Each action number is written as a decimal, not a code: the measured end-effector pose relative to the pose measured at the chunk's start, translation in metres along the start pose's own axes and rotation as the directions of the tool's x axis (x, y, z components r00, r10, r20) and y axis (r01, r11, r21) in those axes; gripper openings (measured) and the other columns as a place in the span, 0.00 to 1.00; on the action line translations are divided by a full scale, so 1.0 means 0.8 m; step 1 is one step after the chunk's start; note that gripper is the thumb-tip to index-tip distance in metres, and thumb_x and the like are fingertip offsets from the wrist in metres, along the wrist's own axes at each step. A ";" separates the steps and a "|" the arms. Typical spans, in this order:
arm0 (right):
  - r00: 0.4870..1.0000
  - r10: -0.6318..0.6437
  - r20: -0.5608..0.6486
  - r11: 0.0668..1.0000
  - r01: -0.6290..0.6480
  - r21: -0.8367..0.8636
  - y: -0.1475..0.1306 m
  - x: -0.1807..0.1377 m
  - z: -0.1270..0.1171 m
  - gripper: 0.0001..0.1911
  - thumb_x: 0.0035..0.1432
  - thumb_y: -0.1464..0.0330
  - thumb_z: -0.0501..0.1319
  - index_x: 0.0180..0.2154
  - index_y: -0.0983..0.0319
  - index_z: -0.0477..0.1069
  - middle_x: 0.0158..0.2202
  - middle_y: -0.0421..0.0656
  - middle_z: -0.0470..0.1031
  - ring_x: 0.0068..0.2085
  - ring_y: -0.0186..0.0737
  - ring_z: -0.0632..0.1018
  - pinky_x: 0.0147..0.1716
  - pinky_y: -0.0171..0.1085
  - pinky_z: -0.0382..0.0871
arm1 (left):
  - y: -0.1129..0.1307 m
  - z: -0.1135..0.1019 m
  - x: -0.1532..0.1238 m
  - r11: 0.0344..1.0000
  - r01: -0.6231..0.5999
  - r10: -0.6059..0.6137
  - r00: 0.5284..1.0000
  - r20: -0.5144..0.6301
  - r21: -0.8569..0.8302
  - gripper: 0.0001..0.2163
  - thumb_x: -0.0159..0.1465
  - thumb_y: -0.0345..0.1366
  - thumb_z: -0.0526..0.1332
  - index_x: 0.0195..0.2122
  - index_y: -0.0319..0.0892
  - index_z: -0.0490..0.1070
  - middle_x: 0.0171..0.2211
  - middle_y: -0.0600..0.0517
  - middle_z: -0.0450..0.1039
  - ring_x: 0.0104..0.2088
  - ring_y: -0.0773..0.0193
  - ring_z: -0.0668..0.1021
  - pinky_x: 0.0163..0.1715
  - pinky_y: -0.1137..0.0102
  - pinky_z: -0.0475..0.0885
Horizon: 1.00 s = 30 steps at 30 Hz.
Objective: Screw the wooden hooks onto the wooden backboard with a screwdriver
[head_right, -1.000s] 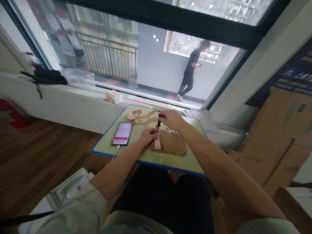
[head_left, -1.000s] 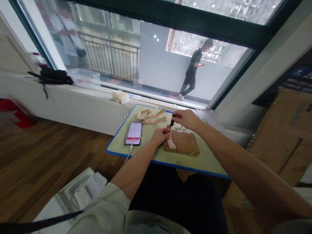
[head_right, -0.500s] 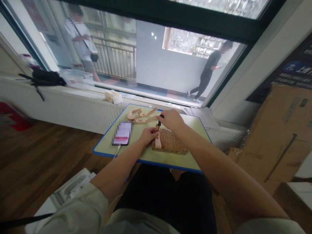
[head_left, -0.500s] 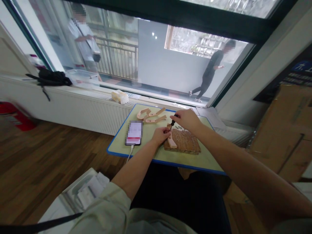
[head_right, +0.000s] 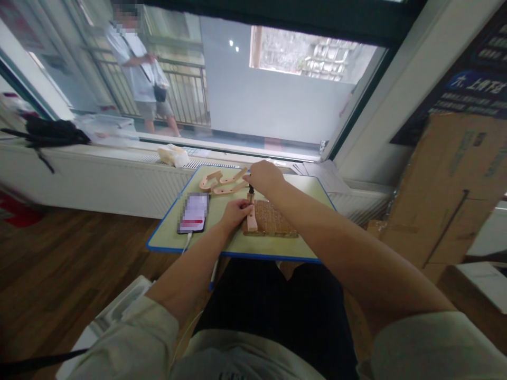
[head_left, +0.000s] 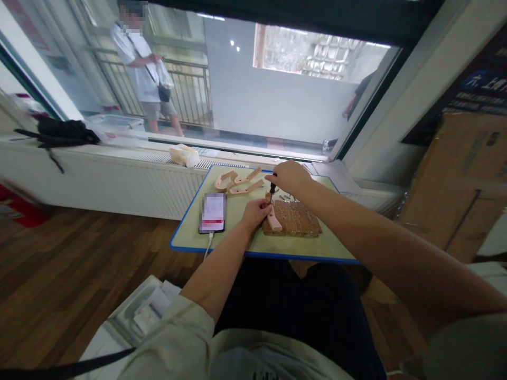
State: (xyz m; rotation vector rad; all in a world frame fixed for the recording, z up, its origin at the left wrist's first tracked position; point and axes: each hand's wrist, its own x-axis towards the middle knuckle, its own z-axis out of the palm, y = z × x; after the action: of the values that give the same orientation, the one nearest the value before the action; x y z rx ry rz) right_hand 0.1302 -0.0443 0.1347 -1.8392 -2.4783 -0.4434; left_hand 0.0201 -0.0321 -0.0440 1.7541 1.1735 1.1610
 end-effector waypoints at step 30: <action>0.967 -0.242 0.075 0.963 0.230 0.137 0.028 -0.003 -0.009 0.16 0.59 0.66 0.54 0.42 0.61 0.78 0.39 0.47 0.81 0.37 0.41 0.78 0.36 0.37 0.64 | -0.003 -0.001 -0.001 0.999 0.002 0.000 0.999 0.040 -0.054 0.15 0.57 0.42 0.61 0.35 0.35 0.79 0.26 0.52 0.76 0.27 0.66 0.73 0.28 0.73 0.65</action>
State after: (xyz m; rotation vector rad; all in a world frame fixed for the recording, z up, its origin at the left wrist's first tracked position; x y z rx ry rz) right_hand 0.1507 -0.0427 0.1460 -1.5582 -2.7294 -0.2043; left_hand 0.0185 -0.0322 -0.0463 1.7281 1.1088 1.1413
